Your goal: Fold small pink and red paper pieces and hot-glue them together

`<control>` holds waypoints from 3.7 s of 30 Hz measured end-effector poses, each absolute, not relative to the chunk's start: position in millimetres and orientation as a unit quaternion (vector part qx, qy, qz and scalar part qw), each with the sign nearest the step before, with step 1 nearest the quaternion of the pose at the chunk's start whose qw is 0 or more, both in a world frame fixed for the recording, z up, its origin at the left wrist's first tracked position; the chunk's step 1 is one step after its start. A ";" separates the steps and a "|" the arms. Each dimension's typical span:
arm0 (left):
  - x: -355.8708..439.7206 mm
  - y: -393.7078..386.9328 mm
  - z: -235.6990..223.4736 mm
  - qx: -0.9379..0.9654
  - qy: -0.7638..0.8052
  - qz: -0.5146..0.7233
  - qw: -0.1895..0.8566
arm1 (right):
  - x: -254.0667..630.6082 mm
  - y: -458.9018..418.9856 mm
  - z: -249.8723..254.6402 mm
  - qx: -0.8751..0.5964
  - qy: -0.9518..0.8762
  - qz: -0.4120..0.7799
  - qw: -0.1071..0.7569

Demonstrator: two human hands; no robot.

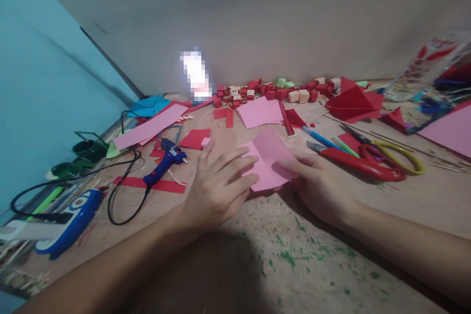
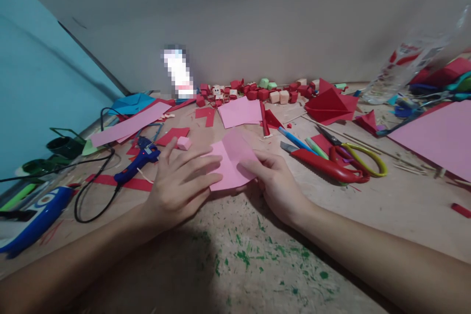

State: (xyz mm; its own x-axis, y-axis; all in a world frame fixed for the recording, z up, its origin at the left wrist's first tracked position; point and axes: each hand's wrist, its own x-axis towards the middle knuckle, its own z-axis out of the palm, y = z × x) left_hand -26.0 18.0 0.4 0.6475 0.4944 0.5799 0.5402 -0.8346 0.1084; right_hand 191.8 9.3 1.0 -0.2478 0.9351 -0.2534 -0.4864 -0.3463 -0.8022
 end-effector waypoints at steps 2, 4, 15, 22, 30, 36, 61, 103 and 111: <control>-23.6 17.6 1.0 -0.899 -0.285 -0.333 0.005 | 193.2 7.9 -1.3 -0.343 -0.314 0.749 0.473; -19.5 16.4 2.4 -0.878 -0.288 -0.379 -0.045 | 194.6 6.8 -2.3 -0.294 -0.346 0.768 0.452; -2.3 3.1 7.0 -0.688 -0.434 -0.399 -0.423 | 189.1 1.8 -2.7 -0.298 -0.374 0.767 0.428; -0.3 8.0 2.9 -0.577 -0.476 -0.447 -0.490 | 188.8 2.8 5.6 -0.367 -0.378 0.733 0.430; -1.3 1.9 5.1 -0.579 -0.471 -0.420 -0.516 | 193.3 3.9 5.7 -0.372 -0.465 0.705 0.385; -0.6 -0.5 7.0 -0.581 -0.462 -0.419 -0.522 | 195.3 1.4 -2.0 -0.368 -0.457 0.717 0.376; -4.7 0.3 8.4 -0.643 -0.458 -0.357 -0.499 | 196.0 4.1 4.3 -0.402 -0.524 0.655 0.368; -4.1 -4.4 7.7 -0.715 -0.465 -0.252 -0.457 | 193.8 0.5 4.2 -0.429 -0.444 0.683 0.390; -3.0 -3.9 6.1 -0.715 -0.464 -0.245 -0.462 | 196.2 2.9 -3.3 -0.406 -0.451 0.670 0.428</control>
